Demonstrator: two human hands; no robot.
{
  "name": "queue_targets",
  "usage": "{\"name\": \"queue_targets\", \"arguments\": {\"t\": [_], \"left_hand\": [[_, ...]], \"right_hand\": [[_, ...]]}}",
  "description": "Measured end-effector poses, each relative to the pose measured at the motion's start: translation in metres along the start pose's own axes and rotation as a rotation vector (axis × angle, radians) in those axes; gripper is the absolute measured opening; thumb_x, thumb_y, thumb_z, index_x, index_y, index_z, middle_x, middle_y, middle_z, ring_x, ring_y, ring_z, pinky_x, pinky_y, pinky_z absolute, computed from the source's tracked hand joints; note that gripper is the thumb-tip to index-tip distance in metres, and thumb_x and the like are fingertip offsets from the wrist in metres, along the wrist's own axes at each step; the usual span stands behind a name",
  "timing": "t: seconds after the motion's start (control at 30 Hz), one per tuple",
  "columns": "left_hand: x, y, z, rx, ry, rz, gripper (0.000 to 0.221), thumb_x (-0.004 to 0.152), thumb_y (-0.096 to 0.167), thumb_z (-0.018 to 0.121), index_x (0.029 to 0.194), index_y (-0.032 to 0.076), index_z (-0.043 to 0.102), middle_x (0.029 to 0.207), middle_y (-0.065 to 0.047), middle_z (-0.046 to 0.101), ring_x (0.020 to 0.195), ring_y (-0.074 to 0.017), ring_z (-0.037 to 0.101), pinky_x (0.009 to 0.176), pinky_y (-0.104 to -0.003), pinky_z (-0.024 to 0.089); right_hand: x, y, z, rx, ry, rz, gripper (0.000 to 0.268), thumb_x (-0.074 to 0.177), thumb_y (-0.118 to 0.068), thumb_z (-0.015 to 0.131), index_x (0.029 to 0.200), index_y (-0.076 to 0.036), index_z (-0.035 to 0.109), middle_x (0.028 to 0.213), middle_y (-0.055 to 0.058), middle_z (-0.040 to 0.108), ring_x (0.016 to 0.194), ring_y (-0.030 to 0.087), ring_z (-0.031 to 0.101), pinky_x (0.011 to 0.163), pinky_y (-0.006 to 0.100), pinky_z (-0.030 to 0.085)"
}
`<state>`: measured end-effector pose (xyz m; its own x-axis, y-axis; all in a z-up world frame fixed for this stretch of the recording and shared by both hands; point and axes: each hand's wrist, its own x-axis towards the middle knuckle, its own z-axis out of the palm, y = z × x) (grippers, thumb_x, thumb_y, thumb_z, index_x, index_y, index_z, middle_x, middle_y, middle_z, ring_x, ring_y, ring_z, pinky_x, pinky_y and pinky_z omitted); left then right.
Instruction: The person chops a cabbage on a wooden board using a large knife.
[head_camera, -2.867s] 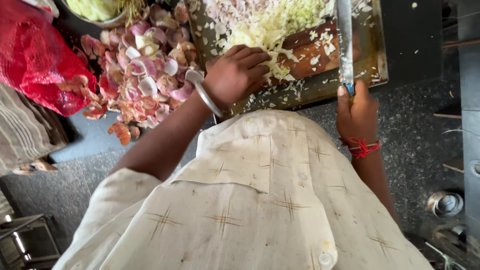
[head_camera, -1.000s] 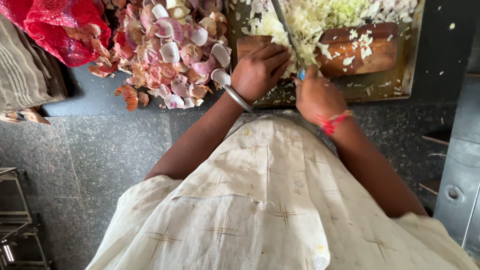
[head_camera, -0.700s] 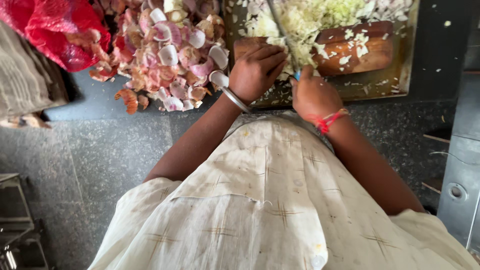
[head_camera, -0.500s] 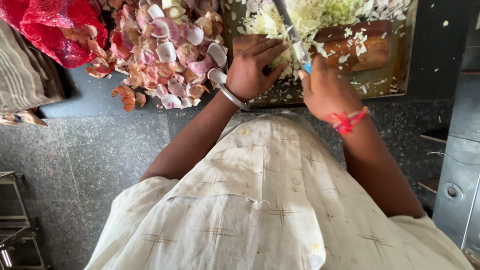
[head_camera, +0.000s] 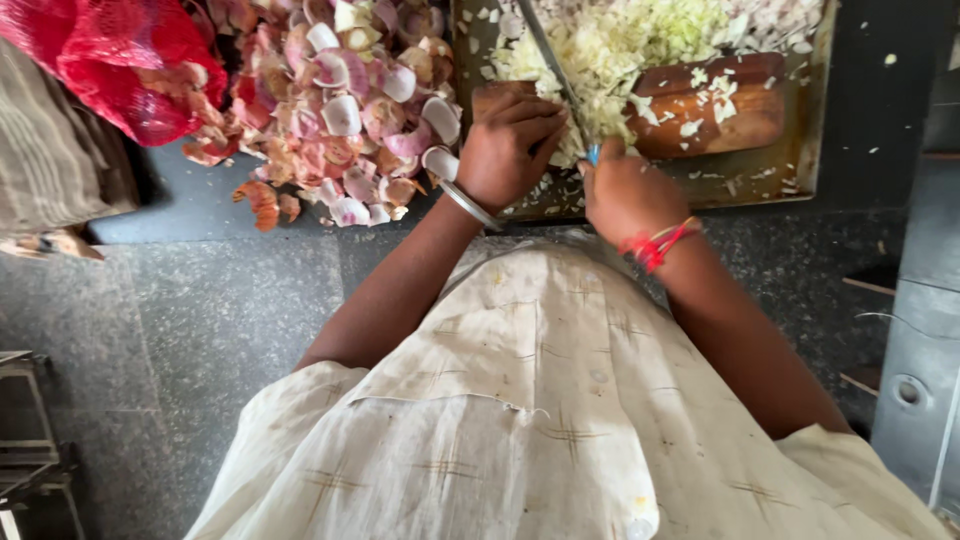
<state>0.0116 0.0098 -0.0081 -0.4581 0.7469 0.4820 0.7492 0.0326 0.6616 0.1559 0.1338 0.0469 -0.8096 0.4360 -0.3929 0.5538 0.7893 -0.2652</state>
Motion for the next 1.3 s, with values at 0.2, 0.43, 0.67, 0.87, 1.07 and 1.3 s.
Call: {"name": "queue_targets", "arguments": {"t": [0.2,0.43,0.67,0.87,1.07,1.3], "left_hand": [[0.0,-0.003,0.002,-0.02,-0.036,-0.026,0.012,0.09,0.007,0.078,0.102,0.004,0.079,0.11,-0.008,0.077,0.102,-0.0267,0.07,0.089,-0.038,0.059],[0.006,0.005,-0.012,-0.046,-0.023,0.02,0.019,0.088,0.012,0.082,0.103,0.003,0.078,0.11,-0.01,0.076,0.106,-0.0296,0.069,0.094,-0.04,0.058],[-0.002,-0.002,-0.012,-0.057,-0.081,0.006,0.02,0.09,0.007,0.078,0.109,0.003,0.078,0.116,-0.012,0.075,0.105,-0.0295,0.069,0.093,-0.039,0.058],[-0.005,-0.008,-0.006,-0.056,-0.059,-0.024,0.02,0.09,0.012,0.081,0.109,0.006,0.078,0.115,-0.009,0.076,0.104,-0.029,0.072,0.09,-0.037,0.061],[-0.015,-0.002,-0.013,-0.113,-0.01,-0.068,0.031,0.092,0.016,0.082,0.12,0.005,0.073,0.125,-0.013,0.071,0.11,-0.0308,0.072,0.095,-0.038,0.06],[-0.011,-0.005,-0.012,-0.027,-0.13,-0.113,0.02,0.092,0.01,0.077,0.112,0.007,0.076,0.12,-0.009,0.075,0.108,-0.0301,0.072,0.094,-0.039,0.059]], "right_hand": [[-0.005,0.0,0.008,-0.002,-0.018,0.037,0.044,0.107,-0.032,0.05,0.115,0.011,0.047,0.079,0.033,0.068,0.072,0.052,0.069,0.066,0.061,0.055],[-0.014,0.013,-0.014,0.154,-0.03,0.0,0.039,0.109,-0.029,0.05,0.109,0.01,0.05,0.08,0.033,0.067,0.076,0.052,0.069,0.066,0.06,0.055],[-0.008,-0.001,0.011,0.112,-0.005,-0.007,0.041,0.108,-0.029,0.05,0.113,0.012,0.049,0.079,0.035,0.068,0.073,0.053,0.069,0.065,0.061,0.054],[0.0,0.005,-0.017,0.121,-0.087,0.004,0.042,0.108,-0.029,0.046,0.115,0.012,0.049,0.08,0.032,0.069,0.069,0.05,0.071,0.06,0.06,0.057],[-0.017,0.0,0.003,0.029,0.011,-0.016,0.044,0.11,-0.031,0.049,0.113,0.013,0.05,0.079,0.034,0.068,0.07,0.051,0.069,0.061,0.059,0.056],[0.002,0.013,-0.012,0.019,-0.054,-0.037,0.045,0.111,-0.032,0.049,0.114,0.013,0.051,0.084,0.035,0.069,0.079,0.051,0.069,0.07,0.058,0.056]]}}
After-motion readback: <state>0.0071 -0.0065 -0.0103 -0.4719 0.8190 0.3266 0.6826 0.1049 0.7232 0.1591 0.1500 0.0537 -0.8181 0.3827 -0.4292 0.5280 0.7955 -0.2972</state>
